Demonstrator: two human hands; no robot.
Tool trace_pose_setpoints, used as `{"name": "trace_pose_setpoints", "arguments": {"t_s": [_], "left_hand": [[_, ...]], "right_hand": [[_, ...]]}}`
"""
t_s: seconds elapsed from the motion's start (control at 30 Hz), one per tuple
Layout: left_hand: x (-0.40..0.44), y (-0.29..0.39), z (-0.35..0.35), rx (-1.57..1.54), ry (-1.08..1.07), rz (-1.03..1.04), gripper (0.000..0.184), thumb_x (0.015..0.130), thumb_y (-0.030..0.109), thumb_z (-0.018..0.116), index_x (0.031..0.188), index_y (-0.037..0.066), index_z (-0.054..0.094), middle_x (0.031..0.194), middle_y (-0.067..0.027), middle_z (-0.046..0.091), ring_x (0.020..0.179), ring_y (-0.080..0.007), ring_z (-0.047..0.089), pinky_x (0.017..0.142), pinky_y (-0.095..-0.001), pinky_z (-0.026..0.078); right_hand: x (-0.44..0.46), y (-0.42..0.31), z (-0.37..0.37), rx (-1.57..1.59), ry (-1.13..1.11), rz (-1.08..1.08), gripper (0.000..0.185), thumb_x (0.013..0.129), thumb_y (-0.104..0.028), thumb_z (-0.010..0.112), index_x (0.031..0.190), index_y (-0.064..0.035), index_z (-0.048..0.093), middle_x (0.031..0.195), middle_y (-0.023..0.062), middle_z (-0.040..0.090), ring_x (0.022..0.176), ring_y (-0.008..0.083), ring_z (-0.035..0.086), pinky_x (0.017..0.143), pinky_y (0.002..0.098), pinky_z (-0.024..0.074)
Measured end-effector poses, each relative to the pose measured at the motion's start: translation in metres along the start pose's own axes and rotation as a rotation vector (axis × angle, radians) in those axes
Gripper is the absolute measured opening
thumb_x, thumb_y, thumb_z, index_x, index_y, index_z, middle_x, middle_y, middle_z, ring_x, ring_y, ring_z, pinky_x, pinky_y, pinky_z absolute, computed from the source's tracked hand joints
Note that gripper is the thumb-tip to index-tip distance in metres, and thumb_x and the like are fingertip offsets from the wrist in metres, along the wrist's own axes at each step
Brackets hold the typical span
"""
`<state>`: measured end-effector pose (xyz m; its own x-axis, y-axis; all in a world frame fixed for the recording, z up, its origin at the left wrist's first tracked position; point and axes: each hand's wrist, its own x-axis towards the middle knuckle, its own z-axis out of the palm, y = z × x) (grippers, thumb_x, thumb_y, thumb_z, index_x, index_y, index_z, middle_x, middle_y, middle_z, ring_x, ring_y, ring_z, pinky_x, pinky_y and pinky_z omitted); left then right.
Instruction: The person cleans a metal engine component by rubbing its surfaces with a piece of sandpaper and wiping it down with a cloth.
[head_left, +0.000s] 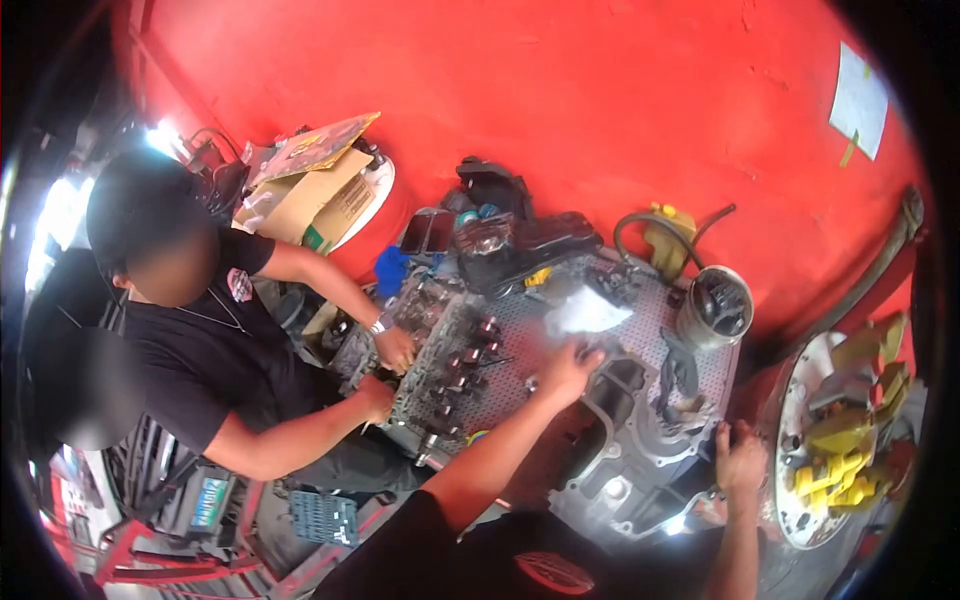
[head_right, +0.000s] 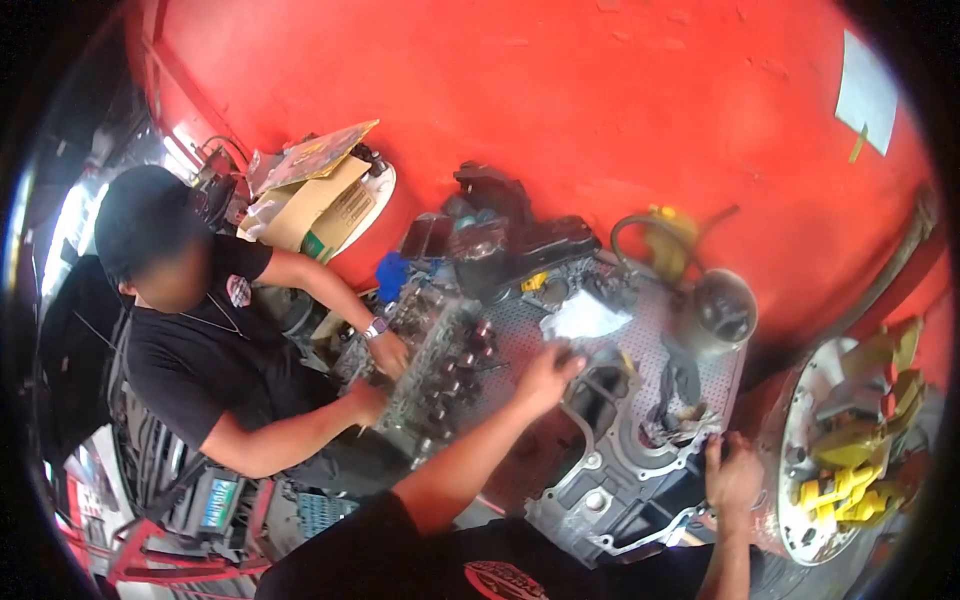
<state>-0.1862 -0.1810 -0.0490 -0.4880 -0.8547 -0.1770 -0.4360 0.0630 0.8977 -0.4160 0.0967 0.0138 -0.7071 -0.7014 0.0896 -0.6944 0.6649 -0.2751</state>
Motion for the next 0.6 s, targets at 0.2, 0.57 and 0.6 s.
{"name": "trace_pose_setpoints", "arguments": {"t_s": [0.2, 0.57, 0.6], "left_hand": [[0.008, -0.012, 0.014, 0.065, 0.113, 0.101, 0.041, 0.099, 0.031, 0.071, 0.124, -0.001, 0.070, 0.114, -0.0223, 0.075, 0.108, -0.0336, 0.072, 0.096, -0.0423, 0.054], [0.001, -0.015, 0.017, -0.077, 0.021, 0.109, 0.036, 0.100, 0.034, 0.069, 0.109, 0.000, 0.076, 0.101, -0.0245, 0.075, 0.095, -0.0377, 0.073, 0.088, -0.0437, 0.053], [-0.003, -0.021, 0.019, -0.126, 0.048, 0.168, 0.037, 0.100, 0.035, 0.069, 0.109, 0.000, 0.075, 0.102, -0.0247, 0.075, 0.096, -0.0378, 0.073, 0.088, -0.0439, 0.053]], "right_hand": [[0.004, -0.004, -0.005, -0.017, -0.112, 0.008, 0.044, 0.104, -0.041, 0.053, 0.106, -0.0006, 0.070, 0.102, 0.0259, 0.072, 0.096, 0.0470, 0.070, 0.085, 0.0547, 0.0544], [0.002, 0.008, 0.009, -0.058, 0.010, -0.051, 0.046, 0.104, -0.043, 0.054, 0.106, 0.0006, 0.070, 0.104, 0.0263, 0.072, 0.097, 0.0469, 0.070, 0.086, 0.0542, 0.0542], [0.001, 0.003, 0.001, -0.012, -0.050, -0.023, 0.047, 0.103, -0.044, 0.054, 0.106, 0.0008, 0.070, 0.105, 0.0259, 0.072, 0.097, 0.0468, 0.070, 0.086, 0.0546, 0.0540]]}}
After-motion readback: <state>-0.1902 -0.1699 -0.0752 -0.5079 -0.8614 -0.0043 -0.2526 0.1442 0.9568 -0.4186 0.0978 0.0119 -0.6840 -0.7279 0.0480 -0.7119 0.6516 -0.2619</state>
